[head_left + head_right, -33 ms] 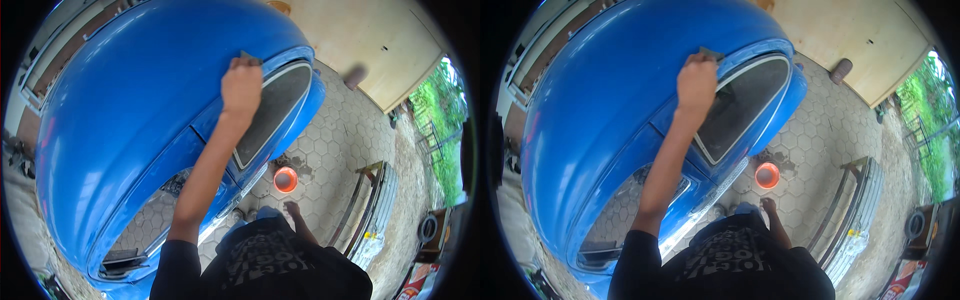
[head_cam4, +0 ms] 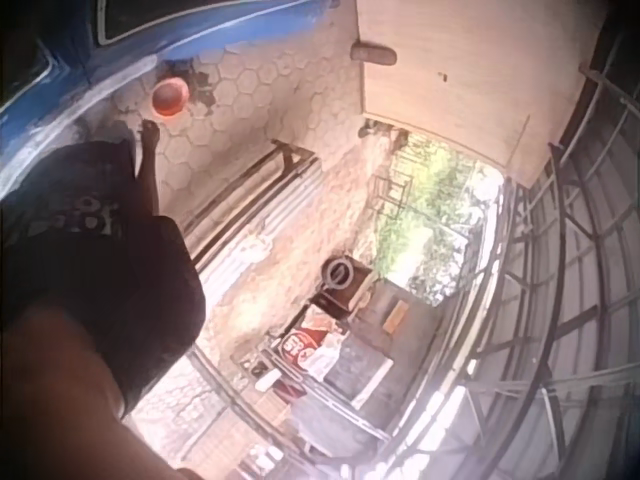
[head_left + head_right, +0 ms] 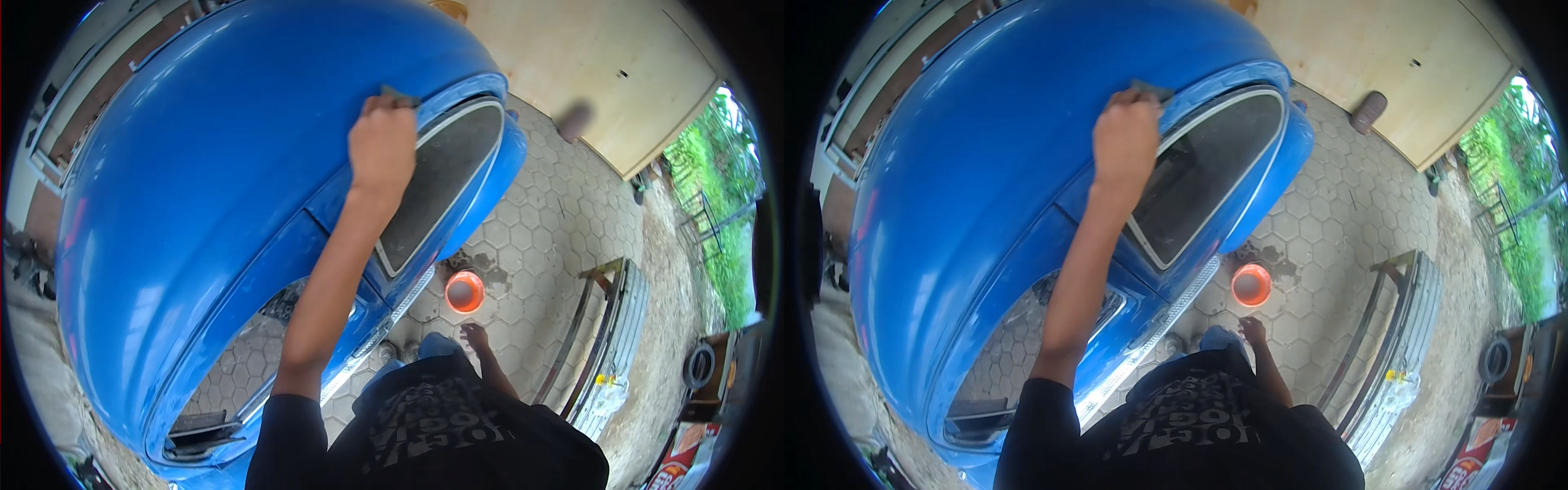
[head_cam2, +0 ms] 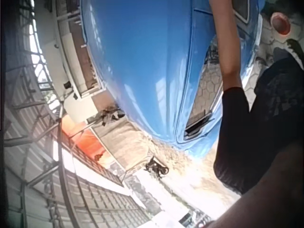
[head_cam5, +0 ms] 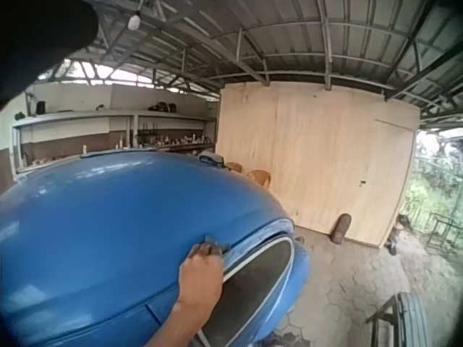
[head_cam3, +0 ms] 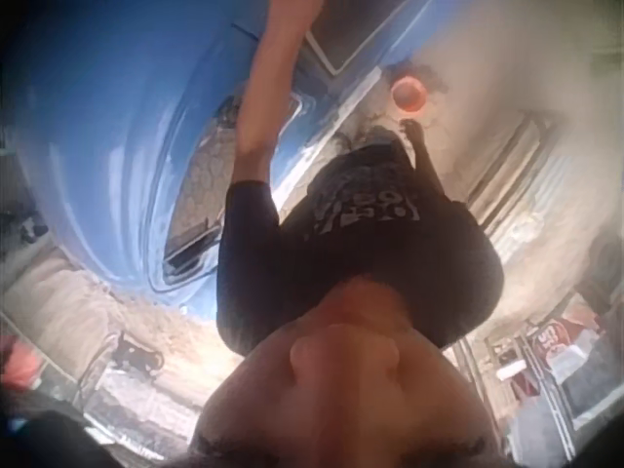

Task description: Sanding the exterior paint of a blue car using sandpaper and water.

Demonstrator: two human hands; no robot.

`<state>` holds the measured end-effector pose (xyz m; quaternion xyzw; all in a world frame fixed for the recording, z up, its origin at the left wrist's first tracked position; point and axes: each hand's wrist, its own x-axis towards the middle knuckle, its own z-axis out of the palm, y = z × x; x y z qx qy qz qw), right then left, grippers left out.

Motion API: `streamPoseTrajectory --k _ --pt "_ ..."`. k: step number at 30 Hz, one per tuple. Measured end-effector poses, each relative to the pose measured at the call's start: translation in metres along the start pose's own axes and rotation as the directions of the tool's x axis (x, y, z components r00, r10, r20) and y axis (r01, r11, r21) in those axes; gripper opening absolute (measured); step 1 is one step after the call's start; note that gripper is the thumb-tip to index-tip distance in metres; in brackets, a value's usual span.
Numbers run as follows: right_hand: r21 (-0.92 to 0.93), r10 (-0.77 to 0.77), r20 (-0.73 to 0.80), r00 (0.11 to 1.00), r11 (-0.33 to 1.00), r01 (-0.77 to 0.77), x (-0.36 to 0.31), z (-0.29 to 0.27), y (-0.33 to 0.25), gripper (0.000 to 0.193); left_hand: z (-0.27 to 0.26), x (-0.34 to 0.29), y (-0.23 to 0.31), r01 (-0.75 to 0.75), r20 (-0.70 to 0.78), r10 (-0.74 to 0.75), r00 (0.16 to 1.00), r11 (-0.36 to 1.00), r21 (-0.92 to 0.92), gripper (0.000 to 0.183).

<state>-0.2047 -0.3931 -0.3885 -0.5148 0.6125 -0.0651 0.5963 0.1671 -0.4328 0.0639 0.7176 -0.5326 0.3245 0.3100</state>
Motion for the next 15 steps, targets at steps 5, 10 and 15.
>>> streamPoseTrajectory --k 5,10,15 --pt "-0.002 -0.122 -0.074 0.990 0.992 0.123 -0.002 -0.026 0.003 0.028 -0.048 -0.018 0.020 0.155 0.077 -0.154 0.985 0.988 -0.011 0.006" --pt "0.022 0.045 -0.155 0.987 0.999 -0.042 0.009 -0.050 0.024 0.025 -0.007 0.005 0.031 0.090 0.109 -0.099 0.989 0.992 0.085 0.014" --pt "0.053 0.051 -0.097 0.994 0.998 -0.046 0.047 -0.068 0.005 0.026 0.091 0.061 0.064 -0.046 0.138 0.019 0.990 0.980 0.196 0.013"
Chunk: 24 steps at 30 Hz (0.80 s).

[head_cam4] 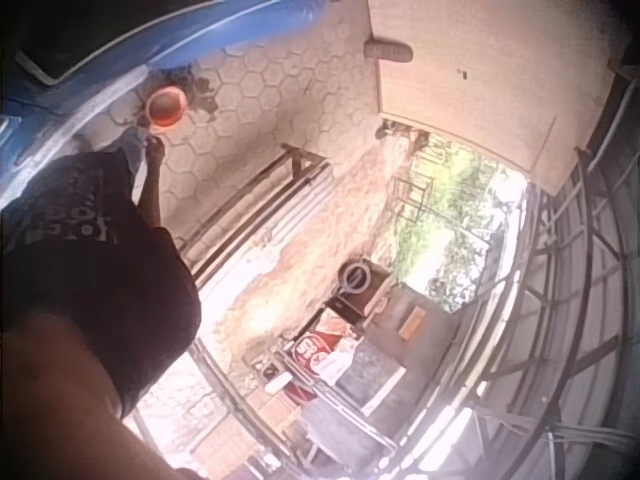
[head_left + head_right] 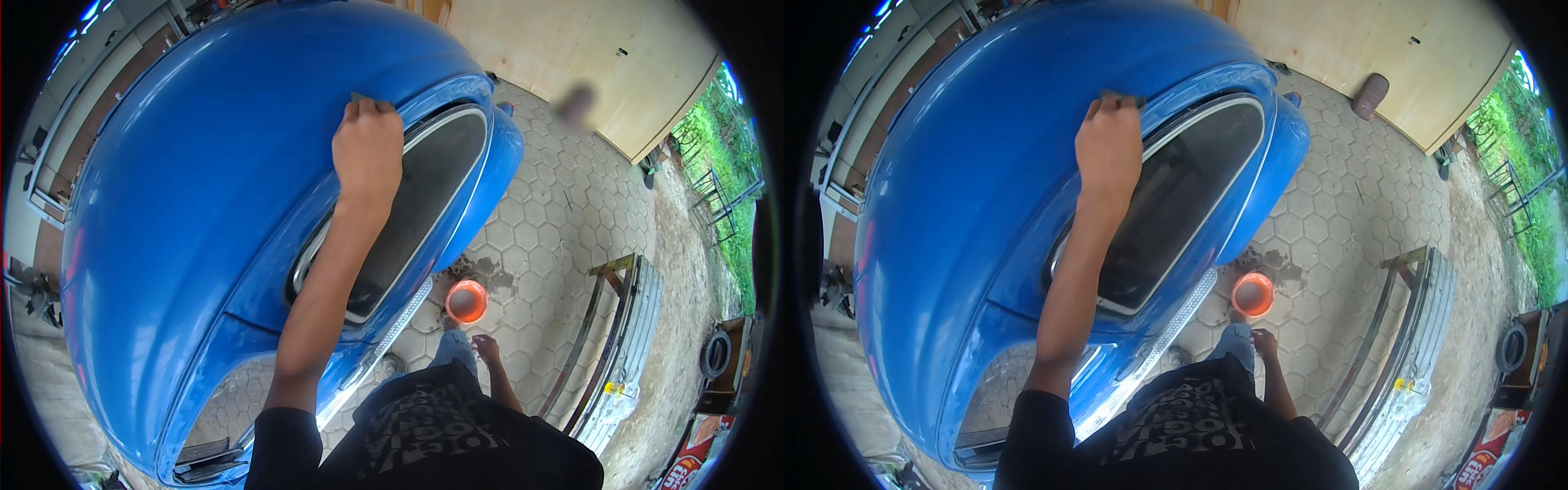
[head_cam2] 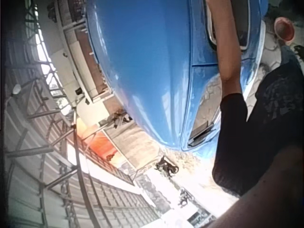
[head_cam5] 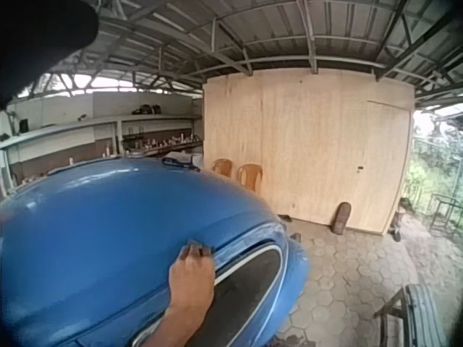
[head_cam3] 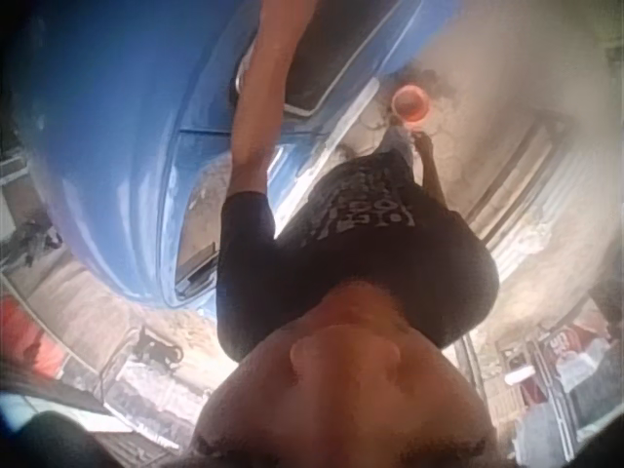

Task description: Sanding the exterior paint of a blue car using sandpaper and water.

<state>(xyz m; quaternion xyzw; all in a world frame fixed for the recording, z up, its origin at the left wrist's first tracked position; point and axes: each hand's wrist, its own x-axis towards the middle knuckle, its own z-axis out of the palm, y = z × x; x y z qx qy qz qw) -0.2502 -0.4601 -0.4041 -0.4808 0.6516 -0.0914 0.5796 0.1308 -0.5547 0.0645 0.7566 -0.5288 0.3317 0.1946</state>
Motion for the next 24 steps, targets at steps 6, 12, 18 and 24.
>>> streamPoseTrajectory --k 6,12,18,24 --pt "0.068 -0.133 -0.016 0.991 0.989 0.134 0.056 -0.036 -0.022 0.030 0.107 0.069 0.054 -0.110 -0.024 0.114 0.993 0.986 0.129 0.012" --pt "0.156 -0.130 -0.114 0.985 0.977 0.147 0.061 -0.077 -0.040 0.030 0.141 0.089 0.071 -0.130 -0.018 0.128 0.992 0.982 -0.138 0.005" --pt "0.254 -0.142 -0.046 0.989 0.956 0.148 0.073 -0.118 -0.062 0.033 0.136 -0.038 0.169 0.373 0.397 -0.049 0.917 0.461 -0.805 0.009" --pt "0.747 -0.263 0.201 0.944 0.664 0.026 0.068 -0.088 -0.191 0.045 0.245 -0.200 0.184 0.820 0.926 0.263 0.271 -0.567 -0.079 0.019"
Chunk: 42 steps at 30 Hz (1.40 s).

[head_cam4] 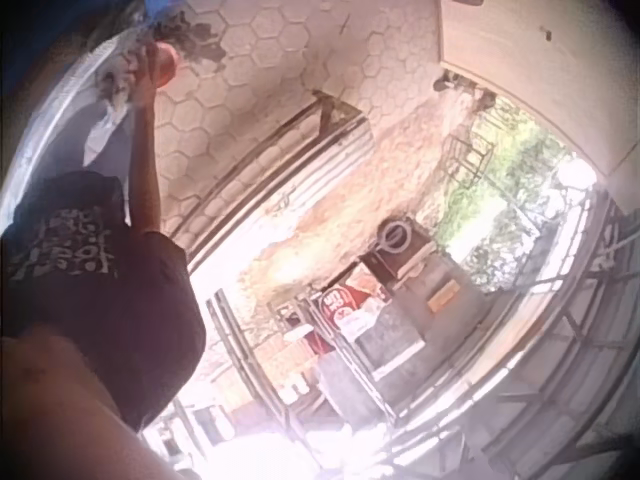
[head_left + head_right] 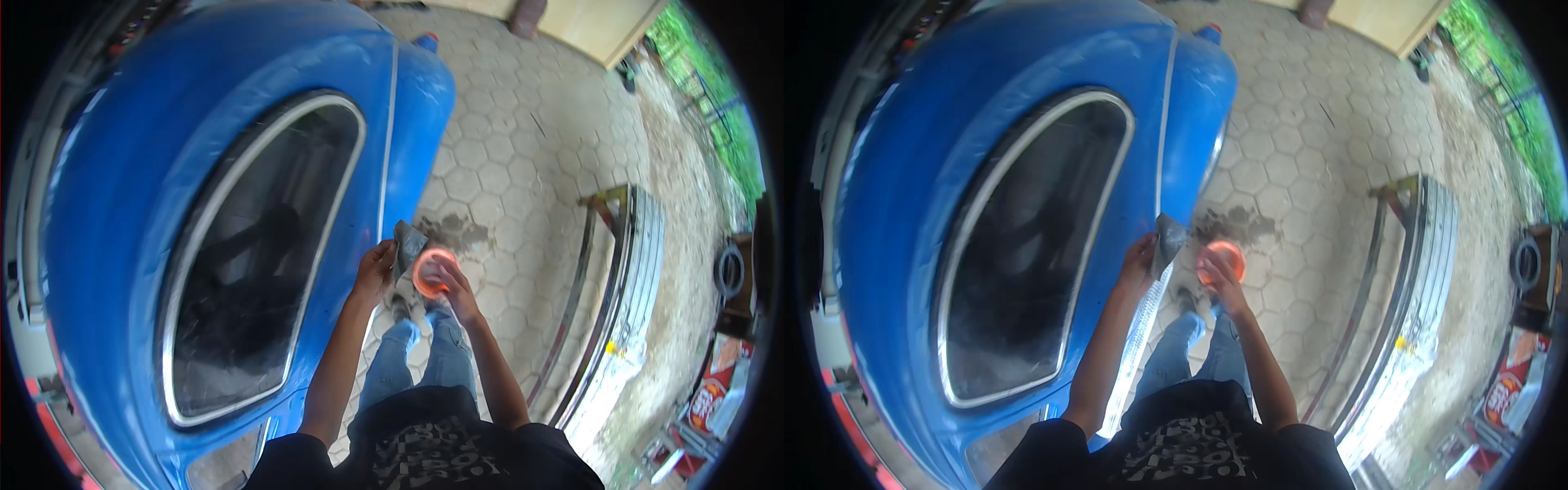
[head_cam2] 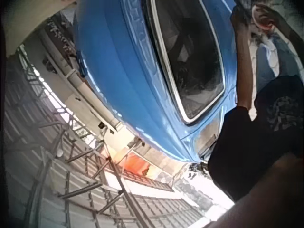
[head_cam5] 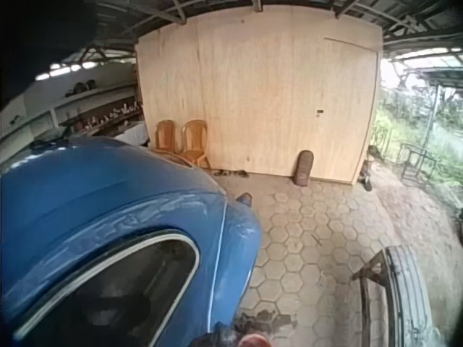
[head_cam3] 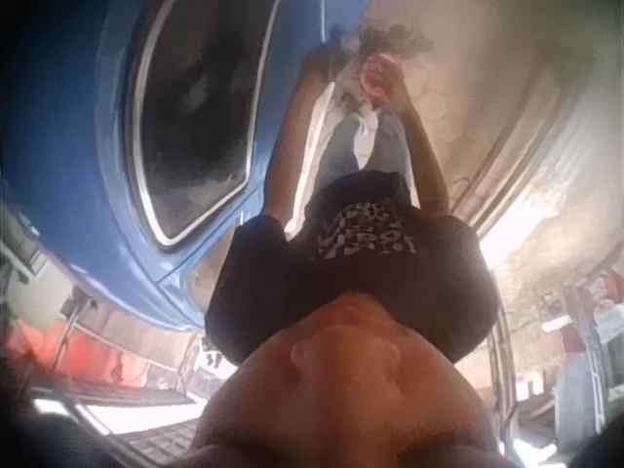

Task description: Sanding the exterior paint of a blue car using sandpaper and water.

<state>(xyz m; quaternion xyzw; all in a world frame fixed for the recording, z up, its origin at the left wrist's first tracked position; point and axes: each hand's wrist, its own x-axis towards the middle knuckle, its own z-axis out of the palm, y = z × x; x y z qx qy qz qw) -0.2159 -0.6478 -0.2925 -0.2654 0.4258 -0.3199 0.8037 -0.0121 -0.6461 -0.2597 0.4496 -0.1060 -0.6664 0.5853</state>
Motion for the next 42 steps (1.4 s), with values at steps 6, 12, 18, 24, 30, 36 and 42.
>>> streamPoseTrajectory --k 6,12,18,24,30,36,42 --pt "-0.407 -0.088 -0.218 0.972 0.913 -0.008 0.045 -0.029 0.056 0.035 -0.057 0.038 -0.121 0.387 0.041 -0.386 0.921 0.905 -0.174 0.035" --pt "-0.651 -0.163 -0.370 0.914 0.748 -0.130 0.090 -0.132 0.196 0.028 -0.146 0.087 -0.242 0.606 -0.070 -0.640 0.765 0.753 -0.255 0.048" --pt "-0.116 0.265 -0.576 0.773 0.910 -0.398 0.163 -0.217 0.351 0.029 -0.262 0.156 -0.392 0.566 -0.329 -0.462 0.824 0.645 0.513 0.029" --pt "-0.515 0.020 -0.753 0.658 0.604 -0.608 0.260 -0.316 0.445 0.034 -0.312 0.257 -0.523 0.311 -0.280 -0.156 0.947 0.233 0.922 0.034" --pt "-0.529 -0.227 -0.838 0.497 0.563 -0.635 0.307 -0.350 0.477 0.031 -0.335 0.312 -0.592 0.275 -0.276 -0.028 0.961 -0.023 0.961 0.031" --pt "-0.286 0.180 -0.753 0.633 0.777 -0.561 0.309 -0.356 0.498 0.036 -0.359 0.312 -0.589 0.340 -0.330 -0.255 0.909 -0.003 0.940 0.040" --pt "-0.194 0.245 -0.744 0.621 0.810 -0.553 0.309 -0.355 0.481 0.027 -0.351 0.299 -0.563 0.242 -0.190 -0.195 0.962 0.289 0.926 0.054"
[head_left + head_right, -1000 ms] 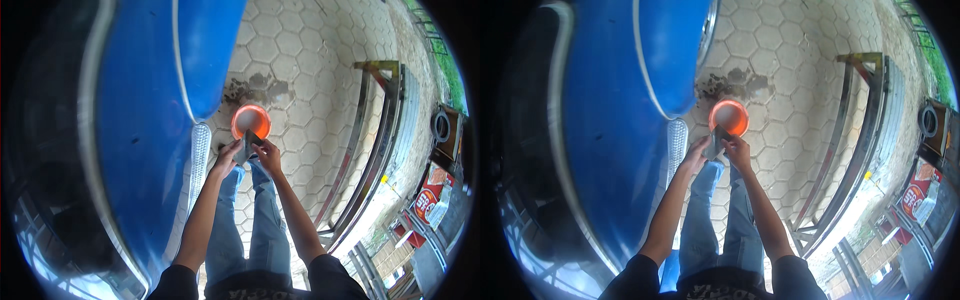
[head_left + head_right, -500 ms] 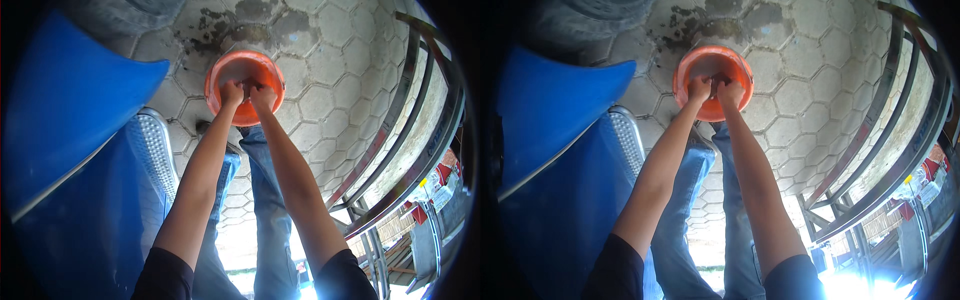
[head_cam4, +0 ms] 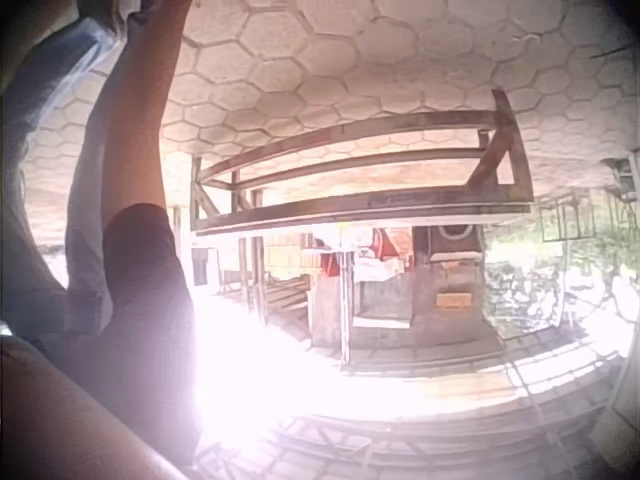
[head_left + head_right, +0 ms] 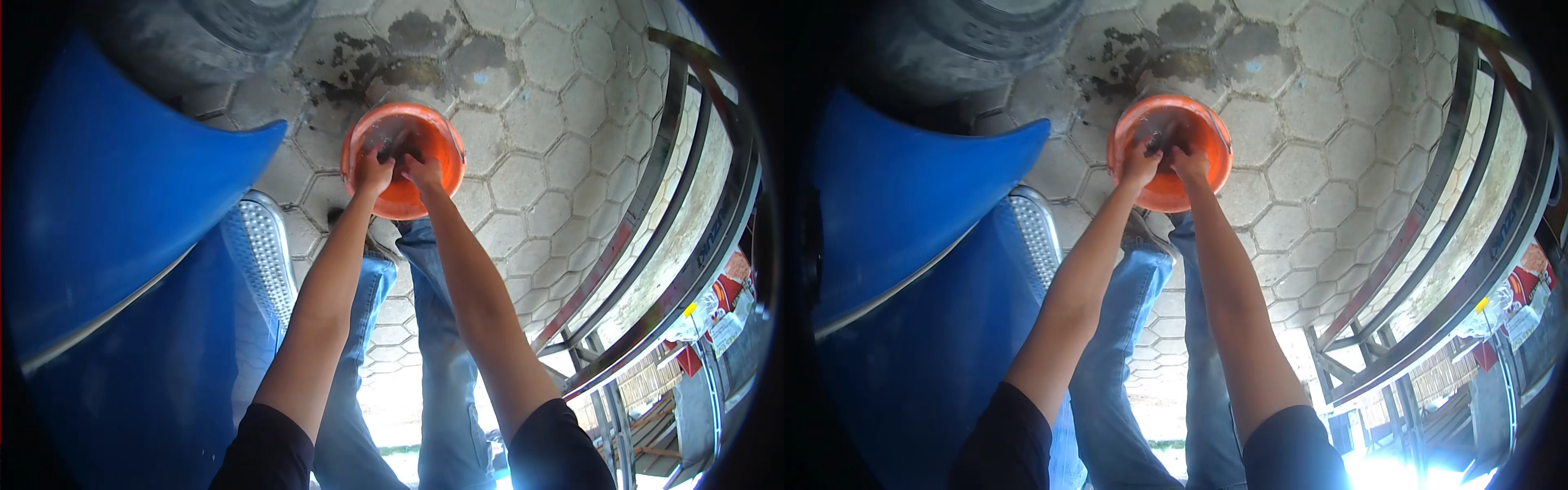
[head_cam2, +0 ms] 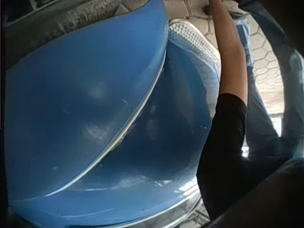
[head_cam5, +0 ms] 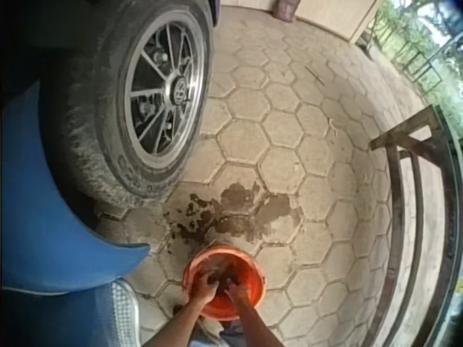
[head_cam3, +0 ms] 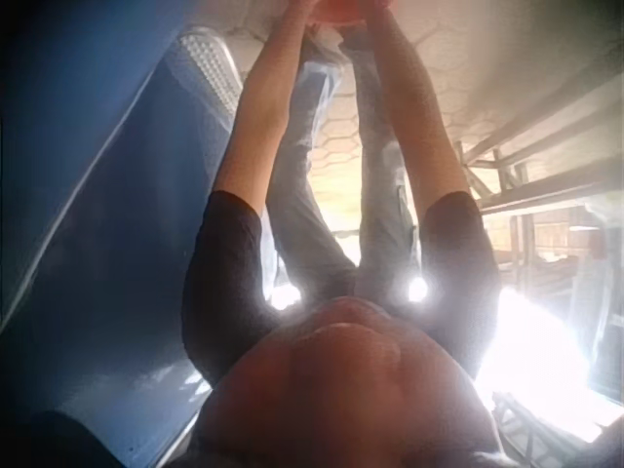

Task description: Sanding the exterior paint of a blue car using sandpaper and water.

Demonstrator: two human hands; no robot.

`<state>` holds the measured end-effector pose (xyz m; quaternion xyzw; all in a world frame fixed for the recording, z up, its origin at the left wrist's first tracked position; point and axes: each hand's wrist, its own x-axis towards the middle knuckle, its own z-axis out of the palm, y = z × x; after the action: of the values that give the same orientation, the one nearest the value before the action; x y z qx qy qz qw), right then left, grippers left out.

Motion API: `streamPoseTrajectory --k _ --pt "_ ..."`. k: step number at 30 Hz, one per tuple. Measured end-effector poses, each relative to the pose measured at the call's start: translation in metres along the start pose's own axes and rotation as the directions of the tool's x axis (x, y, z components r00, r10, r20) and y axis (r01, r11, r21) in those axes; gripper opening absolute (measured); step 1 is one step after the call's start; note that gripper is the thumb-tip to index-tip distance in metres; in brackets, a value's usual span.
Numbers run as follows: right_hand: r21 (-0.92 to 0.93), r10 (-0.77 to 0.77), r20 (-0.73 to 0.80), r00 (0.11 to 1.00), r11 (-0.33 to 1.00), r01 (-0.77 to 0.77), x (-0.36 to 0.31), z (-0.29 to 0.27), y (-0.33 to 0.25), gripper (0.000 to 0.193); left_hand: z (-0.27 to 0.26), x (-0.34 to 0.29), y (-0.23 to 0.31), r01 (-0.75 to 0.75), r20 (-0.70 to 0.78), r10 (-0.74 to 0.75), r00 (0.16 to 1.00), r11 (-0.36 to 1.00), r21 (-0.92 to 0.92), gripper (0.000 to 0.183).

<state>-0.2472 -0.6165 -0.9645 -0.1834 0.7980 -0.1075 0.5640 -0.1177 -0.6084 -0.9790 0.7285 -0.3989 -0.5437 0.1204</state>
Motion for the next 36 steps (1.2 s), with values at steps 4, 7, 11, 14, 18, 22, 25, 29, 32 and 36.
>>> streamPoseTrajectory --k 4,7,11,14,18,22,25,29,32,36 --pt "0.537 0.120 0.267 0.956 0.805 -0.251 -0.037 -0.043 -0.022 0.018 -0.017 -0.050 0.066 0.219 0.143 -0.192 0.971 0.954 -0.206 0.061" --pt "0.622 0.069 0.377 0.924 0.721 -0.307 -0.105 -0.071 -0.070 0.017 -0.061 -0.097 0.120 0.353 0.210 -0.286 0.935 0.810 -0.468 0.069" --pt "0.677 -0.185 0.532 0.826 0.678 -0.285 -0.185 -0.111 -0.135 0.019 -0.118 -0.152 0.182 -0.064 0.044 0.091 0.995 0.905 -0.421 0.070" --pt "0.683 -0.293 0.536 0.792 0.701 -0.203 -0.261 -0.154 -0.182 0.021 -0.160 -0.224 0.291 -0.006 0.098 0.097 0.990 0.744 -0.668 0.062" --pt "0.530 -0.445 0.488 0.751 0.835 0.150 -0.396 -0.189 -0.270 0.029 -0.222 -0.309 0.379 -0.216 -0.129 0.179 0.975 0.649 -0.730 0.033" --pt "0.523 -0.628 0.510 0.587 0.769 0.368 -0.481 -0.213 -0.316 0.030 -0.260 -0.372 0.422 -0.317 -0.318 0.112 0.941 0.618 -0.720 0.028" --pt "0.597 -0.756 0.489 0.435 0.654 0.465 -0.544 -0.203 -0.336 0.032 -0.293 -0.427 0.420 -0.483 -0.609 0.046 0.792 0.657 -0.579 0.025" --pt "0.629 -0.748 0.543 0.380 0.663 0.405 -0.643 -0.176 -0.354 0.028 -0.327 -0.515 0.363 -0.415 -0.522 -0.175 0.835 0.423 -0.805 0.024" --pt "0.566 -0.819 0.541 0.193 0.524 0.637 -0.700 -0.144 -0.354 0.024 -0.287 -0.558 0.261 -0.454 -0.620 -0.210 0.756 0.514 -0.728 0.023" --pt "0.684 -0.850 0.428 -0.309 0.081 0.725 -0.823 -0.099 -0.336 0.022 -0.190 -0.653 0.114 0.114 -0.750 -0.530 0.396 0.839 -0.532 0.033"
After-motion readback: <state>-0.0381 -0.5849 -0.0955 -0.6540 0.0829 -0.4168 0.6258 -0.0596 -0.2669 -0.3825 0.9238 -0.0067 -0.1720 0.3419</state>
